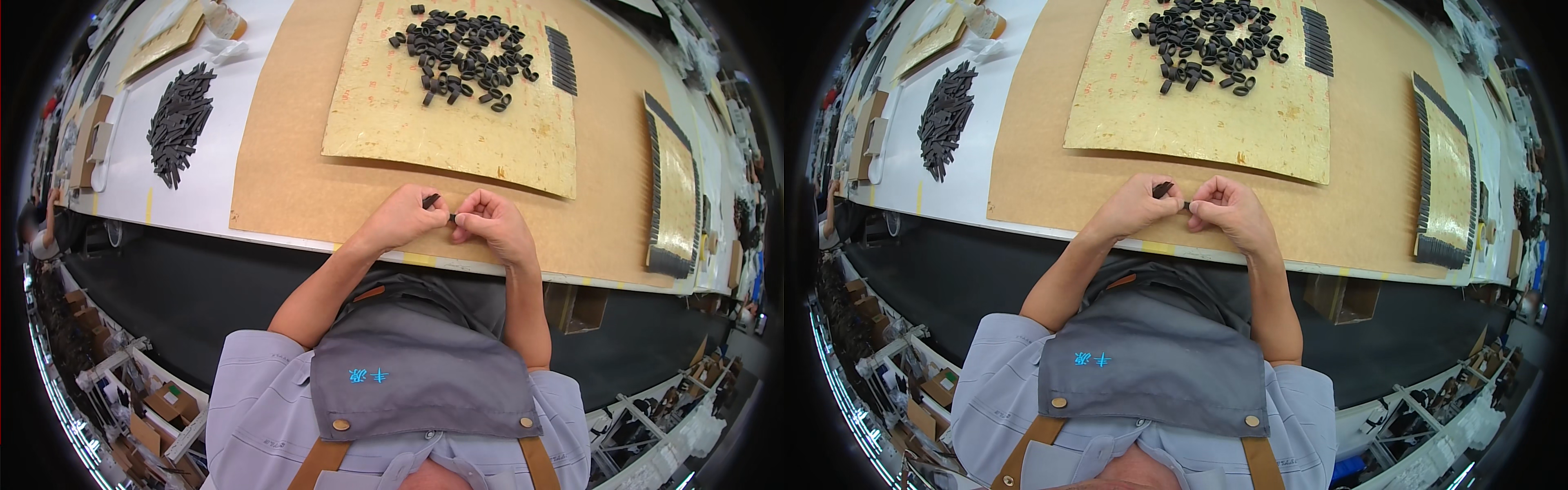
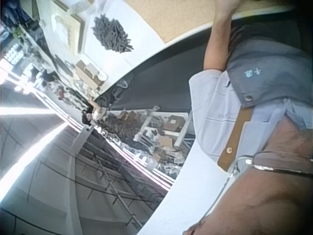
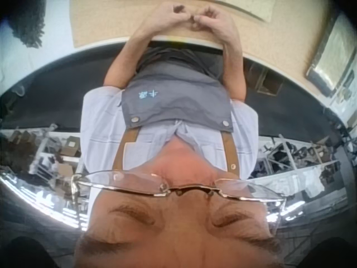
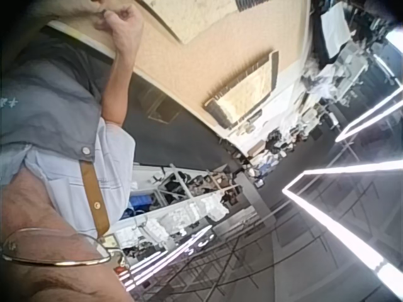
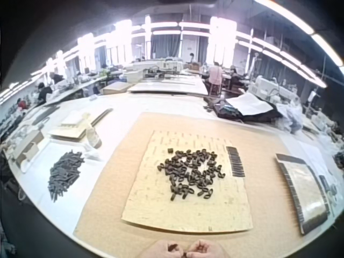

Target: The person is inspecting and picking up small black oval hardware components from a board and placing them into a strip.

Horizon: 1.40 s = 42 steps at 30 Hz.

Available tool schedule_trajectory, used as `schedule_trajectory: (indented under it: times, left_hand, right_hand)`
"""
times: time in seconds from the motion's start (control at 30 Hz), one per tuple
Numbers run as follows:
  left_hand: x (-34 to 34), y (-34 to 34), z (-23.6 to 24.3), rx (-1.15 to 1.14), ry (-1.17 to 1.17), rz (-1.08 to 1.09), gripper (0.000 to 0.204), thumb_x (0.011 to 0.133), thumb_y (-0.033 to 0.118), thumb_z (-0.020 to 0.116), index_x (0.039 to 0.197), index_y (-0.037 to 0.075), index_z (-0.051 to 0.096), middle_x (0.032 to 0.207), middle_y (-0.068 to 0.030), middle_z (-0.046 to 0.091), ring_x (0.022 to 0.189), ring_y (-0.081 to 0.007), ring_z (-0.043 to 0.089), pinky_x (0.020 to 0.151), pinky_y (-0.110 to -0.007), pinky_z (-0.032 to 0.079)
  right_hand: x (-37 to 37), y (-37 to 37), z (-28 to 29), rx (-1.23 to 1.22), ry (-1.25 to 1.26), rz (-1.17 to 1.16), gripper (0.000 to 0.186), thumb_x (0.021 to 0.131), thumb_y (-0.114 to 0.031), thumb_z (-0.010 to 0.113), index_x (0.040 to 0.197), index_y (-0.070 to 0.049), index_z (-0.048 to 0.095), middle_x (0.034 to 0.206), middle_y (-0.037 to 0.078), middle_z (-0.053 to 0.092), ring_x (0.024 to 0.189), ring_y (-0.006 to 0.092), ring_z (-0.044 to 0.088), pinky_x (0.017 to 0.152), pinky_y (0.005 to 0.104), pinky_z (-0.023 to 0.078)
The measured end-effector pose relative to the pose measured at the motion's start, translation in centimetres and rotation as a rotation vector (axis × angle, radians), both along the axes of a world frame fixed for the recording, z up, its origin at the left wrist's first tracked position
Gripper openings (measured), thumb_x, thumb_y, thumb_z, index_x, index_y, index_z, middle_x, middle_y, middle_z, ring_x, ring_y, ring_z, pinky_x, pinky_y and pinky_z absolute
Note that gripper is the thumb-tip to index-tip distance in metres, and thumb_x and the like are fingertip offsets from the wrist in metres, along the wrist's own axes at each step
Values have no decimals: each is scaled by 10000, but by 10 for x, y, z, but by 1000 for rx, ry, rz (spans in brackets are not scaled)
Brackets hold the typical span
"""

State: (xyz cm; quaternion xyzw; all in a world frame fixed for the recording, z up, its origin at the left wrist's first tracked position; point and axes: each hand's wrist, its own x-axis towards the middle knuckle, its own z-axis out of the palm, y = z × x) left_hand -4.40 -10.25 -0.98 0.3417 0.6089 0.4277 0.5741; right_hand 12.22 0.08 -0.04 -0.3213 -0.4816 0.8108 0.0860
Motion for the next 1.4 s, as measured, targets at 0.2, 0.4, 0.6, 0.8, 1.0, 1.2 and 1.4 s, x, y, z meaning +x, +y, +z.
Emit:
schedule_trajectory:
  times: [0.2,0.4,0.6,0.8,1.0,1.2,1.4]
  left_hand:
    - [0,-1,1,-3,24,-6,143,776,173,608,729,40,582,657,56,480,615,-29,398,530,-210,317]
    - [2,-3,0,1,37,-10,145,777,172,610,733,36,583,668,50,487,630,-34,407,544,-213,328]
    - [2,1,-3,10,27,-15,136,771,161,609,739,31,587,672,50,493,633,-36,411,547,-212,332]
    - [-8,2,9,12,60,-24,127,774,153,595,749,29,595,666,40,506,629,-37,418,544,-215,346]
    - [-3,-3,-5,197,125,-51,155,758,161,587,759,7,605,627,-34,555,629,-82,478,567,-281,420]
    - [8,-13,-2,235,155,-19,160,750,140,604,706,-12,585,603,-68,567,575,-109,487,535,-294,412]
    - [7,-11,1,239,118,-69,173,756,154,601,730,-16,590,625,-83,581,591,-123,506,547,-299,418]
  right_hand:
    - [0,0,0,1,5,7,102,811,-28,638,851,-2,548,752,66,610,659,117,626,631,249,543]
    - [1,-2,-1,15,-1,16,102,811,-28,638,848,-1,547,744,60,606,653,113,623,623,242,537]
    - [1,0,0,28,-27,7,101,810,-28,637,841,-3,545,739,51,601,646,106,616,622,240,535]
    - [-12,3,2,69,-51,51,95,807,-36,631,825,-7,541,743,48,597,640,99,607,591,226,512]
    - [-8,-3,4,165,-87,83,97,793,-50,619,801,-18,528,678,72,588,580,129,585,569,259,498]
    - [-4,-13,16,106,-91,131,66,836,-52,577,850,3,543,722,67,593,565,117,573,547,231,489]
    - [-2,-11,28,195,-246,311,207,895,-163,525,796,6,592,641,45,577,491,93,533,459,212,435]
